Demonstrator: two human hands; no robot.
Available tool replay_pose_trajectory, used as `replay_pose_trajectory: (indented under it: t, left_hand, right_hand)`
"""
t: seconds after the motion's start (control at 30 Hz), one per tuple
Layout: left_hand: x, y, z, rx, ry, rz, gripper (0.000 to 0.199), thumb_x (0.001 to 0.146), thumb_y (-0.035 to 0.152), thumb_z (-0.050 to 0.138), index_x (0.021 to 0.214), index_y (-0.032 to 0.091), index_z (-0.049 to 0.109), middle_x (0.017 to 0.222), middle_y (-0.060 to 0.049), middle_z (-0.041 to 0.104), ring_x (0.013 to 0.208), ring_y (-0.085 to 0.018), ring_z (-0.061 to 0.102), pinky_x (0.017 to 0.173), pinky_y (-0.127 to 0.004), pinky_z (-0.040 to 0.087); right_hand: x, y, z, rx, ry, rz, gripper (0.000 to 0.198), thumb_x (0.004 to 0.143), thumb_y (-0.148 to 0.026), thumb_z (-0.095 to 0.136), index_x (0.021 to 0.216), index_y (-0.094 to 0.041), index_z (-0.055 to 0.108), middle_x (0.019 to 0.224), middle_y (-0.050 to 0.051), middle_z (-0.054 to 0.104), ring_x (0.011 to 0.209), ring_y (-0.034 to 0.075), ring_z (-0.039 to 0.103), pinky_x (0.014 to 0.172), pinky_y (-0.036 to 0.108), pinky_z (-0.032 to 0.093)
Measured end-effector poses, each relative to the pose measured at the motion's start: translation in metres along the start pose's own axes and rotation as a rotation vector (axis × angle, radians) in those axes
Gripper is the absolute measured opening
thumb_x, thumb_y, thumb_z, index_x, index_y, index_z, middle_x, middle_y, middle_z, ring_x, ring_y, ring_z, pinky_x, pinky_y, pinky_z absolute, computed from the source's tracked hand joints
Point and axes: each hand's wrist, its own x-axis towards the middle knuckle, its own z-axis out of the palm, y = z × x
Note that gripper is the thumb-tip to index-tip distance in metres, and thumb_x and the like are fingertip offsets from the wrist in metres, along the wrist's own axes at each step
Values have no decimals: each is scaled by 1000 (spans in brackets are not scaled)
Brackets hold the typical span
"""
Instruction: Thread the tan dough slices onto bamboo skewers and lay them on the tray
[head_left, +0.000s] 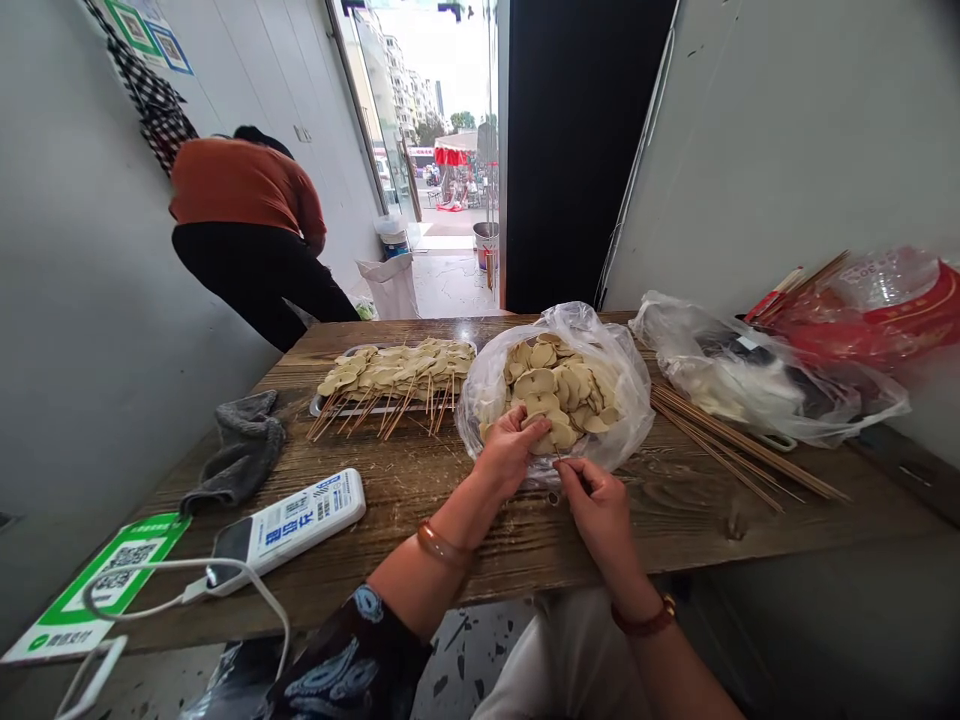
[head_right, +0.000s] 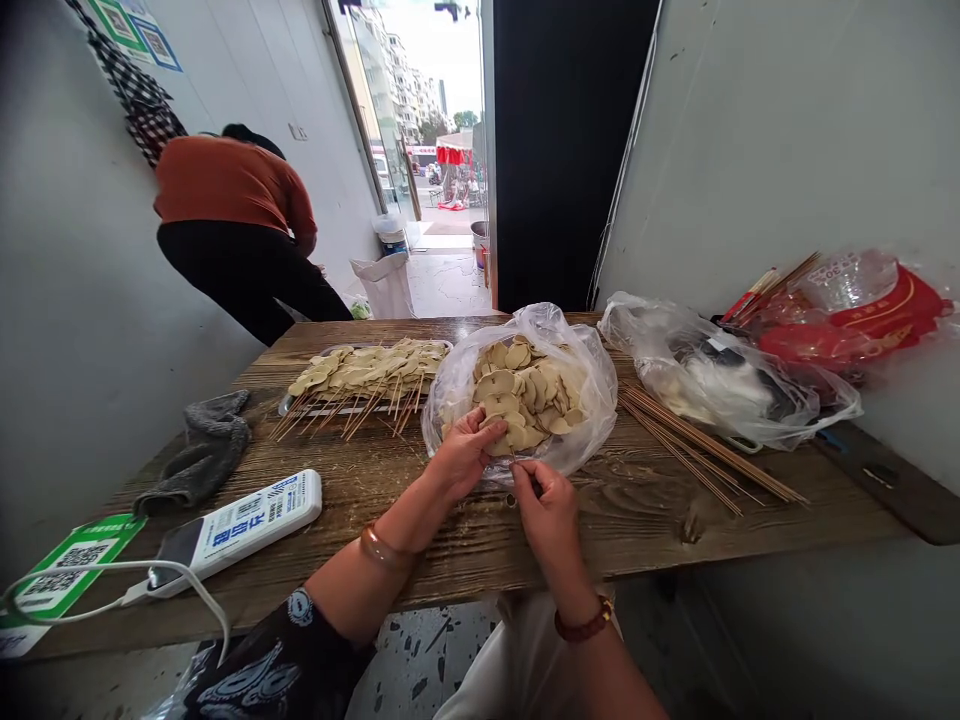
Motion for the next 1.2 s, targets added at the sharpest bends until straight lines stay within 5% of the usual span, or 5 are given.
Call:
replay_pose_trajectory:
  t: [0.3,0.47,0.73,0.97,1.2]
  left_hand:
    - [-3,3,3,-71,9,-51,42,59,26,84,93,12,63,83,-5,70,69,-13,65,65,-23,51]
    - [0,10,1,-150,22,-49,35,71,30,76,98,11,64,88,-8,72,77,-17,67,70,-26,55]
    - [3,7,-8,-126,93,-24,24,65,20,79,81,13,62,71,-2,70,60,-12,64,60,-22,54]
    - [5,13,-8,-179,98,-26,26,79,32,67,96,13,64,84,-8,72,74,-17,68,71,-29,56]
    - [3,16,-13,-227,99,66,31,66,21,76,94,12,67,84,-9,73,89,-23,68,83,-35,53]
  right_hand:
    - [-2,5,-1,115,-6,0,32,88,-40,53,92,-15,73,78,5,73,70,18,63,68,27,48]
    - [-2,4,-2,95,2,16,33,87,-41,53,92,-15,74,77,5,72,70,19,64,69,28,48]
    - [-1,7,0,82,2,-2,32,86,-39,54,88,-14,74,85,9,75,79,22,67,75,31,50]
    - [-4,6,-2,37,-17,-11,35,86,-41,53,90,-14,74,81,7,74,74,21,67,71,29,50]
    - [-7,12,-2,1,-63,54,38,80,-49,58,87,-16,76,83,8,76,76,24,69,71,32,52]
